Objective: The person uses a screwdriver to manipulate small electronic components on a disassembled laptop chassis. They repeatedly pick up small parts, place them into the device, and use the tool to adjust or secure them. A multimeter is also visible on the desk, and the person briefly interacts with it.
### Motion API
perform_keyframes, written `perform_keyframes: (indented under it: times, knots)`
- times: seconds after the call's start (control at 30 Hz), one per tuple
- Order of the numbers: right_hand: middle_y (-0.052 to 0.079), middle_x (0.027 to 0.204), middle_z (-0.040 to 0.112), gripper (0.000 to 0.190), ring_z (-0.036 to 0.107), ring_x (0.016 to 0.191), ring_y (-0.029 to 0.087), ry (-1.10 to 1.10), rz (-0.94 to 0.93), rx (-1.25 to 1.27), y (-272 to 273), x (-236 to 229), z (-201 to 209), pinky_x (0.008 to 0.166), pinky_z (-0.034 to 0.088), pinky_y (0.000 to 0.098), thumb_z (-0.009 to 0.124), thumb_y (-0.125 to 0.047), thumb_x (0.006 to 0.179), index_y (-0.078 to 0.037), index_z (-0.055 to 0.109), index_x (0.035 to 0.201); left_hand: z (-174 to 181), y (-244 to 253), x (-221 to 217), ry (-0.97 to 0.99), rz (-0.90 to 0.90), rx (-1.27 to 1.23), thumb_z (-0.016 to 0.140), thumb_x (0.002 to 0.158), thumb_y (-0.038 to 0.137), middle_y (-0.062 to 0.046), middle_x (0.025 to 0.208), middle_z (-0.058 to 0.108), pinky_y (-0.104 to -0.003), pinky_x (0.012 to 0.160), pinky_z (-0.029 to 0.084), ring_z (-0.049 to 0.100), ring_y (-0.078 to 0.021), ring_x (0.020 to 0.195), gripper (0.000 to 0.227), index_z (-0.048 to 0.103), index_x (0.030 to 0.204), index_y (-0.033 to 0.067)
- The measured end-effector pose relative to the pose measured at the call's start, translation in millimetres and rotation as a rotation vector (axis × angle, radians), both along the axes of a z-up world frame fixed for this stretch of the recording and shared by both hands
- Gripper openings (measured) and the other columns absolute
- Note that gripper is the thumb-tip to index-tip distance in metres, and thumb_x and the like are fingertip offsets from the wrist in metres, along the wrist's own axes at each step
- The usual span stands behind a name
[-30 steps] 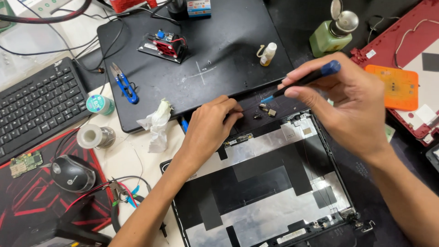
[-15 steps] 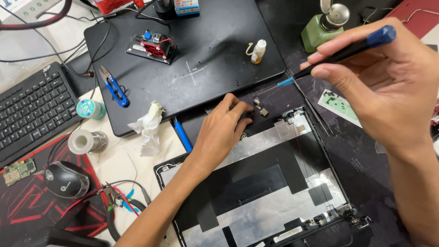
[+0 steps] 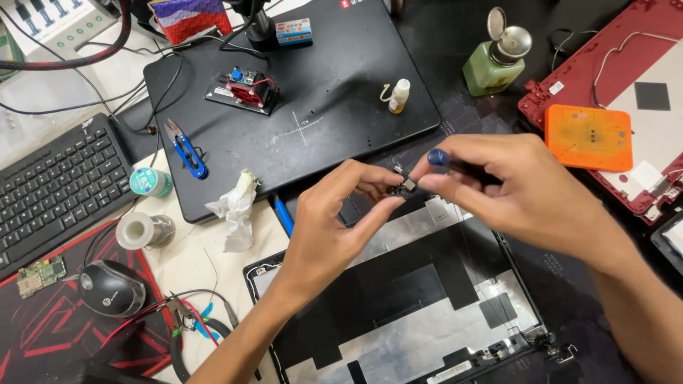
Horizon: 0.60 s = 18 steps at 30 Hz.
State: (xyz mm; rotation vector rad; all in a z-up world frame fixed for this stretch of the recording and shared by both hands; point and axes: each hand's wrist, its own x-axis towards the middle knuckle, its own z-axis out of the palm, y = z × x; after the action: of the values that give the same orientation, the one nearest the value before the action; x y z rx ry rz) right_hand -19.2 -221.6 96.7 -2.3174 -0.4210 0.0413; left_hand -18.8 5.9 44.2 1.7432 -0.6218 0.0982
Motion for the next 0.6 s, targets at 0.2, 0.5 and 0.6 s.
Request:
perform_keyframes:
  times: [0.2, 0.5, 0.6]
  knots:
    - [0.000, 0.068, 0.066, 0.021, 0.049, 0.051, 0.007, -0.028, 0.035, 0.007, 6, -9, 5, 0.044, 0.039, 0.0245, 0.076, -0.018, 0.086, -0.008, 0.077, 0.104, 9, 3, -4, -0.031, -0.008, 0.005, 0.078, 0.092, 0.002, -0.006, 0.101, 0.069, -0.025, 0.078, 0.056, 0.069, -0.0119, 0.086, 0.023, 0.071, 0.114, 0.0028]
    - [0.001, 0.070, 0.068, 0.021, 0.050, 0.047, 0.009, -0.097, -0.009, -0.045, 13, -12, 3, 0.043, 0.039, 0.0260, 0.079, -0.017, 0.083, -0.009, 0.078, 0.102, 6, -2, -7, -0.133, 0.031, 0.024, 0.079, 0.091, -0.001, -0.007, 0.103, 0.069, -0.025, 0.080, 0.057, 0.070, -0.0139, 0.089, 0.026, 0.070, 0.115, 0.0033]
    - [0.001, 0.075, 0.070, 0.021, 0.055, 0.050, 0.008, -0.144, 0.005, -0.039, 14, -14, -1, 0.045, 0.043, 0.0252, 0.079, -0.016, 0.083, -0.008, 0.077, 0.102, 4, -2, -7, -0.147, 0.041, 0.034, 0.079, 0.091, -0.001, -0.008, 0.103, 0.069, -0.026, 0.080, 0.058, 0.071, -0.0153, 0.090, 0.026, 0.070, 0.116, 0.0029]
